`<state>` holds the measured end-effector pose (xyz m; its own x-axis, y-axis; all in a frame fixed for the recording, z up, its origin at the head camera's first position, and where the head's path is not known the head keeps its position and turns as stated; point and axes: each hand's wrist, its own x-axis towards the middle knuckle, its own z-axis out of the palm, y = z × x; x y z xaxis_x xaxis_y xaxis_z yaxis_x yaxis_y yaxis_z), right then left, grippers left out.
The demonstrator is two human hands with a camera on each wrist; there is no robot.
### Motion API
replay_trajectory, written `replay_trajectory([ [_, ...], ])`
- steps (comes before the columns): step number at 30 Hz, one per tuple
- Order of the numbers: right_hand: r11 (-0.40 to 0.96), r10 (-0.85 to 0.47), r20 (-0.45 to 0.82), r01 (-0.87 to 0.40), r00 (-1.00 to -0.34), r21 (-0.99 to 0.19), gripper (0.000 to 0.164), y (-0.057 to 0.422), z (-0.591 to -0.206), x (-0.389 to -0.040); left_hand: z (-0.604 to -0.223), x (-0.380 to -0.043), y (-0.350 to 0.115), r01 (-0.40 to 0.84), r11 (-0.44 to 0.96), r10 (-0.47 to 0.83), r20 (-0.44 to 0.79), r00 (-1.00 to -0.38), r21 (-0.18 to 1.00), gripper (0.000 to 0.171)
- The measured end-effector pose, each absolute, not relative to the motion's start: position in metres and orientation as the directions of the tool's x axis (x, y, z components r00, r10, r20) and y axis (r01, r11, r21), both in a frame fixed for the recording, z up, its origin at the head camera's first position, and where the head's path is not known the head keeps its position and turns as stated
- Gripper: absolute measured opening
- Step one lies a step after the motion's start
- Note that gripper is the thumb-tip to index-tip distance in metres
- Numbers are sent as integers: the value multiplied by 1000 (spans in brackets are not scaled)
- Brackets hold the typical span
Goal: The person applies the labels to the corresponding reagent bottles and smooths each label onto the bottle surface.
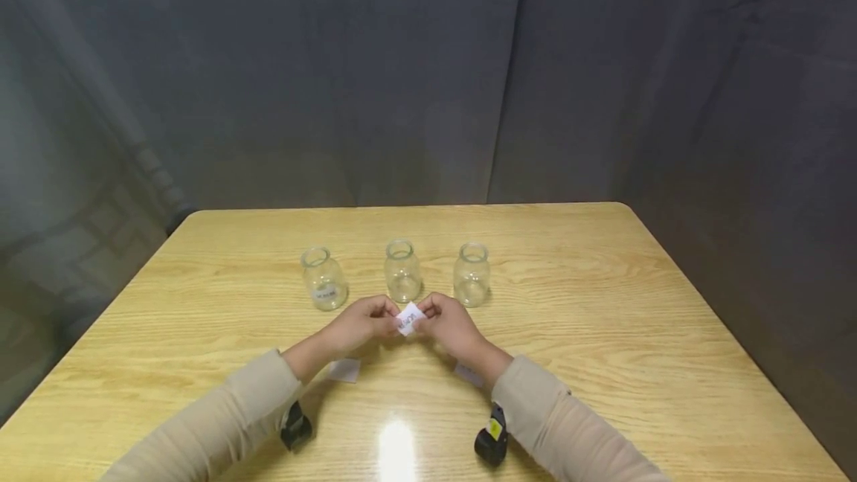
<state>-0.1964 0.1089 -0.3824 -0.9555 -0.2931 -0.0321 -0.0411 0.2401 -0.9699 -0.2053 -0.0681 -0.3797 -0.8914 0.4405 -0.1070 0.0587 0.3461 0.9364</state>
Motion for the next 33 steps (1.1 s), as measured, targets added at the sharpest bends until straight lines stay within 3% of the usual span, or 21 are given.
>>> replay_trajectory([
  [6,159,-276,-39,-6,-960,-987,14,107,-379,-199,-379,-204,-69,51,321,461,-109,-880,946,9],
  [13,175,-342,-36,-25,-939,-984,16,109,-380,-198,-378,-205,-69,42,262,453,-85,-888,964,15],
  [23,151,-315,-56,8,-948,-988,16,109,-373,-201,-363,-211,-67,90,207,378,5,-926,974,11],
  [33,123,-350,-38,-6,-936,-992,14,112,-372,-204,-368,-209,-70,-5,157,436,-74,-897,988,9],
])
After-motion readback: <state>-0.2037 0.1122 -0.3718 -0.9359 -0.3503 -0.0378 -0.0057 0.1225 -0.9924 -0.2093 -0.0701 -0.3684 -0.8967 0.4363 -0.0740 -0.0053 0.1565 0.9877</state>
